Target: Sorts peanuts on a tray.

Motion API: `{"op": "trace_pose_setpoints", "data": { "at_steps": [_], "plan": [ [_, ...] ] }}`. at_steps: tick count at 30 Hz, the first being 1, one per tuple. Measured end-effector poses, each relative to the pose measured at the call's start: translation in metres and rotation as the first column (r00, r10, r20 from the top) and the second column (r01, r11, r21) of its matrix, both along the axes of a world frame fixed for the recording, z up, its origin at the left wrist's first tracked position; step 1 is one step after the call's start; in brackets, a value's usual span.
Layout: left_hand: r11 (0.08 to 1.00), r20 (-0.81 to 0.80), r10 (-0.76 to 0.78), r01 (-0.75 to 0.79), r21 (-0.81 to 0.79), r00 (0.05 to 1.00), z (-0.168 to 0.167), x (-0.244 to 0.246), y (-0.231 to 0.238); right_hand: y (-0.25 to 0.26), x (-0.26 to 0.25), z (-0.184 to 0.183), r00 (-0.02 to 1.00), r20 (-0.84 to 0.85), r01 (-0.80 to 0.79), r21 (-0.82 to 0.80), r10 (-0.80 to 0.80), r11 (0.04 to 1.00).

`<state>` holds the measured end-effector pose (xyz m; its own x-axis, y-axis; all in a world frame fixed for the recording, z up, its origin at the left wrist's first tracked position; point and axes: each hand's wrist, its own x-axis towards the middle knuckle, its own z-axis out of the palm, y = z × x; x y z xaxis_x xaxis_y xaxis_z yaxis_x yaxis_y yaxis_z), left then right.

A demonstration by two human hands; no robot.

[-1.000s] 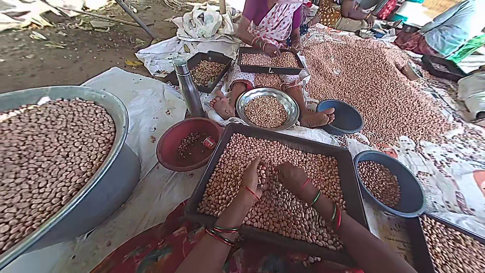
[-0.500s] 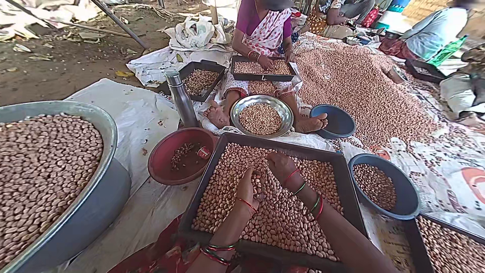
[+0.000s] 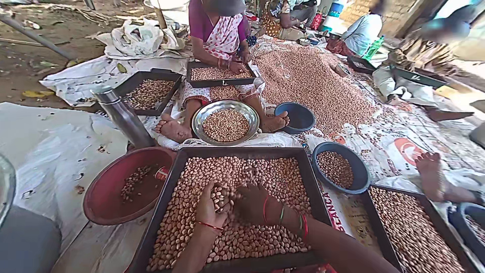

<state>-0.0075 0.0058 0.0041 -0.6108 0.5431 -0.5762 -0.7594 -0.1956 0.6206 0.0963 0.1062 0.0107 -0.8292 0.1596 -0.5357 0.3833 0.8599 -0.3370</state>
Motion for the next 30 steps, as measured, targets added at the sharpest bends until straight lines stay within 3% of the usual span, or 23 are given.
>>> {"op": "trace_pose_setpoints", "data": {
  "at_steps": [2,3,5,6,8,10,11,13,16,18,20,22,23,25,28,30],
  "plan": [
    [1.0,-0.014,0.002,-0.003,-0.026,1.0,0.0,0.002,0.001,0.004,0.038,0.019,0.991,0.079,-0.101,-0.089,0.108,0.991],
    [0.999,-0.029,-0.007,0.006,-0.04,1.0,0.0,0.003,0.001,0.016,0.058,0.026,0.996,0.006,-0.091,-0.127,0.093,0.988],
    [0.996,-0.075,-0.037,0.031,-0.081,0.996,-0.004,0.003,0.002,0.045,0.097,0.048,0.95,-0.151,0.243,-0.194,-0.274,0.95],
    [0.994,-0.097,-0.051,0.041,-0.103,0.994,-0.007,0.003,0.002,0.062,0.114,0.053,0.833,-0.26,0.46,-0.168,-0.489,0.872],
    [0.987,-0.109,-0.081,0.065,-0.147,0.991,-0.011,0.004,0.004,0.107,0.145,0.039,0.581,-0.376,0.768,-0.042,-0.722,0.64],
    [0.978,-0.111,-0.123,0.101,-0.183,0.986,-0.008,0.009,0.015,0.151,0.172,0.0,0.435,-0.277,0.897,0.047,-0.857,0.44],
    [0.973,-0.119,-0.156,0.131,-0.189,0.981,-0.001,0.016,0.024,0.164,0.182,-0.024,0.407,-0.214,0.912,0.046,-0.888,0.407],
    [0.966,-0.162,-0.235,0.212,-0.15,0.958,0.025,0.038,0.055,0.17,0.188,-0.062,0.453,-0.16,0.889,0.006,-0.877,0.458],
    [0.921,-0.254,-0.387,0.387,-0.05,0.887,0.068,0.09,0.114,0.154,0.179,-0.071,0.558,-0.165,0.816,-0.07,-0.813,0.575],
    [0.856,-0.342,-0.504,0.511,-0.074,0.793,0.088,0.13,0.155,0.144,0.176,-0.062,0.622,-0.226,0.725,-0.195,-0.75,0.66],
    [0.73,-0.442,-0.665,0.648,-0.217,0.601,0.099,0.156,0.183,0.132,0.173,-0.062,0.631,-0.322,0.645,-0.289,-0.706,0.707],
    [0.548,-0.465,-0.803,0.77,-0.327,0.374,0.105,0.16,0.192,0.117,0.171,-0.05,0.542,-0.369,0.628,-0.42,-0.755,0.655],
    [0.508,-0.493,-0.814,0.789,-0.347,0.307,0.102,0.157,0.191,0.111,0.171,-0.046,0.493,-0.355,0.641,-0.469,-0.795,0.607],
    [0.539,-0.596,-0.769,0.735,-0.41,0.231,0.088,0.138,0.176,0.114,0.176,-0.053,0.477,-0.338,0.648,-0.489,-0.812,0.584],
    [0.65,-0.65,-0.711,0.603,-0.463,0.267,0.057,0.08,0.13,0.131,0.186,-0.061,0.408,-0.299,0.787,-0.364,-0.862,0.499],
    [0.711,-0.633,-0.689,0.499,-0.495,0.354,0.038,0.042,0.089,0.136,0.215,-0.059,0.255,-0.398,0.915,-0.194,-0.881,0.353]
  ]
}}
